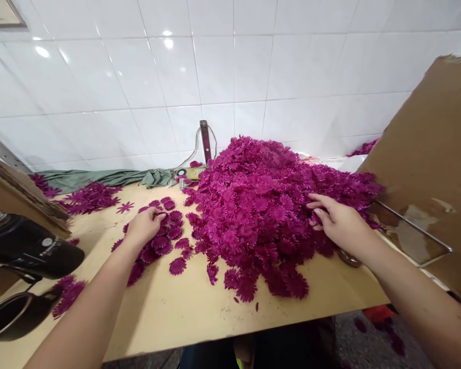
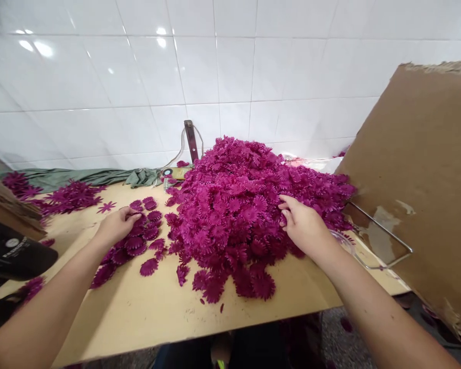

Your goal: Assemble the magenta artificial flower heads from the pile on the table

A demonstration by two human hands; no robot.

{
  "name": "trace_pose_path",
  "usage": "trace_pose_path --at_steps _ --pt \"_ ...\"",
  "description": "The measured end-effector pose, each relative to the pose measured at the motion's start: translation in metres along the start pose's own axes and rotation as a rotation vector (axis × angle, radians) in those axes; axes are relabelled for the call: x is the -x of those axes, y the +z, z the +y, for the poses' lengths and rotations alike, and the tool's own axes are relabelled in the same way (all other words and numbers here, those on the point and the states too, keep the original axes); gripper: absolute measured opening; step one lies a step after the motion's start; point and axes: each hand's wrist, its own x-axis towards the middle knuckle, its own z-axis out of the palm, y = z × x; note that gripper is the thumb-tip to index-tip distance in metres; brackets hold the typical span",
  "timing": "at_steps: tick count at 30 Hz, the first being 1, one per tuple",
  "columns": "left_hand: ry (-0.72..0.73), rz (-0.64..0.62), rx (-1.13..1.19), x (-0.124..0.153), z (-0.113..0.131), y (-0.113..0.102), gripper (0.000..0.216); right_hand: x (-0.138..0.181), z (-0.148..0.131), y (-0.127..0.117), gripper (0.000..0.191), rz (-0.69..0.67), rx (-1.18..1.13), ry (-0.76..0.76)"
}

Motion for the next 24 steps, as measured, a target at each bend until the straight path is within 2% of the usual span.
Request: trace_pose_path --at_steps 3,5,13,20,24 --pt "-0.023 0.003 -0.034 0.003 -0.006 0.001 0.024 -0.011 -0.006 -0.004 0.039 -0.004 0.16 -0.147" --pt "-0.021 -0.008 -0.026 0.004 -0.009 0.0 0.027 -0.018 -0.009 -0.006 0.039 -0.01 0.211 -0.193" --pt "0.068 0.093 -0.017 0.025 -0.01 -0.014 0.04 -0.037 -0.007 -0.007 0.051 0.003 0.268 -0.131" --pt "0.179 0.17 0.13 0.055 0.009 -0.017 0.03 -0.045 -0.036 -0.019 0.032 -0.053 0.399 -0.282" --pt "0.257 0.207 0.161 0.065 0.004 -0.009 0.025 -0.052 -0.054 -0.026 0.025 -0.007 0.43 -0.308"
